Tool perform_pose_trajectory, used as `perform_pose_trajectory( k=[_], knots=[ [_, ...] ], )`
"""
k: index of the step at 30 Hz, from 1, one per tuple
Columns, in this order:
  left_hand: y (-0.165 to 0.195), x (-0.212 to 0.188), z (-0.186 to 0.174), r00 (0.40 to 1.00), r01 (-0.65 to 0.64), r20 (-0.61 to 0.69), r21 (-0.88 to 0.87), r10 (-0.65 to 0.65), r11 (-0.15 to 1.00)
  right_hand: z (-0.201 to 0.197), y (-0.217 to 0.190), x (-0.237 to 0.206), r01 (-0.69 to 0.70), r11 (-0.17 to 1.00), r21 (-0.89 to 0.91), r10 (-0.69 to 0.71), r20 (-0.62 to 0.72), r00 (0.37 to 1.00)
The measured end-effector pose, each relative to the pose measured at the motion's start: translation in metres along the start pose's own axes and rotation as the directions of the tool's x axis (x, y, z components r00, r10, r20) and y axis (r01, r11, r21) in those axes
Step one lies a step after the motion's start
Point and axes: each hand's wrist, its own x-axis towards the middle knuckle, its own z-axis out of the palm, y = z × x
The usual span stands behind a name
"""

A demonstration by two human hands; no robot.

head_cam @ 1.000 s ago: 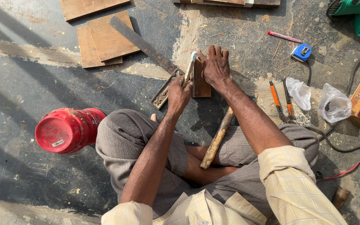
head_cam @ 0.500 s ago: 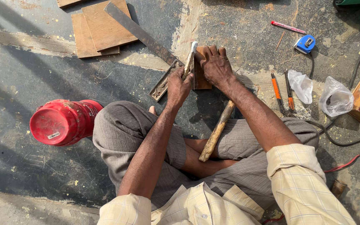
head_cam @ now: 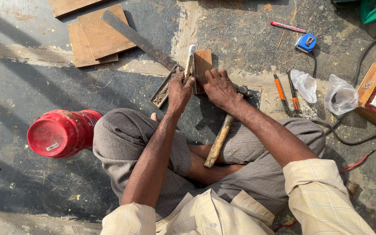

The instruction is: The person sits on the floor assembling small wooden boxes. They apply glue with a brush from a red container, position wood pieces, hammer nails into the joints, check corners with a try square, and measure a piece with a tape measure.

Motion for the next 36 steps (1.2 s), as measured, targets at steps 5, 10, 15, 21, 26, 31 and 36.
perform_pose_trajectory(
  k=[5,10,15,21,26,31,36],
  knots=[
    [0.009,0.001,0.003,1.000,-0.013,-0.014,0.061,0.014,0.998,-0.003,-0.026,-0.044,-0.005,0.951,0.310,0.049,-0.133,0.990],
    [0.062,-0.011,-0.035,0.944,-0.225,-0.266,-0.093,0.194,0.970,-0.039,-0.025,-0.054,-0.276,0.328,0.903,0.661,-0.011,0.750],
    [0.113,-0.061,-0.126,0.959,-0.264,-0.262,-0.671,0.111,0.693,-0.137,-0.070,-0.005,0.231,-0.515,0.825,0.397,-0.009,0.918],
    [0.120,-0.128,-0.236,0.897,-0.368,-0.417,-0.515,0.149,0.774,-0.231,-0.138,0.086,0.146,-0.497,0.855,0.176,-0.066,0.982],
    [0.064,-0.143,-0.317,0.625,0.252,-0.687,0.628,0.371,0.737,-0.225,-0.129,0.114,0.095,-0.449,0.888,0.189,-0.009,0.982],
    [0.000,-0.137,-0.335,0.752,0.409,-0.656,0.539,0.062,0.737,-0.208,-0.102,0.128,0.022,-0.341,0.940,0.166,0.037,0.985],
    [-0.017,-0.134,-0.338,0.754,0.333,-0.641,0.561,0.143,0.758,-0.213,-0.083,0.132,-0.054,-0.135,0.989,0.132,0.072,0.989]
  ],
)
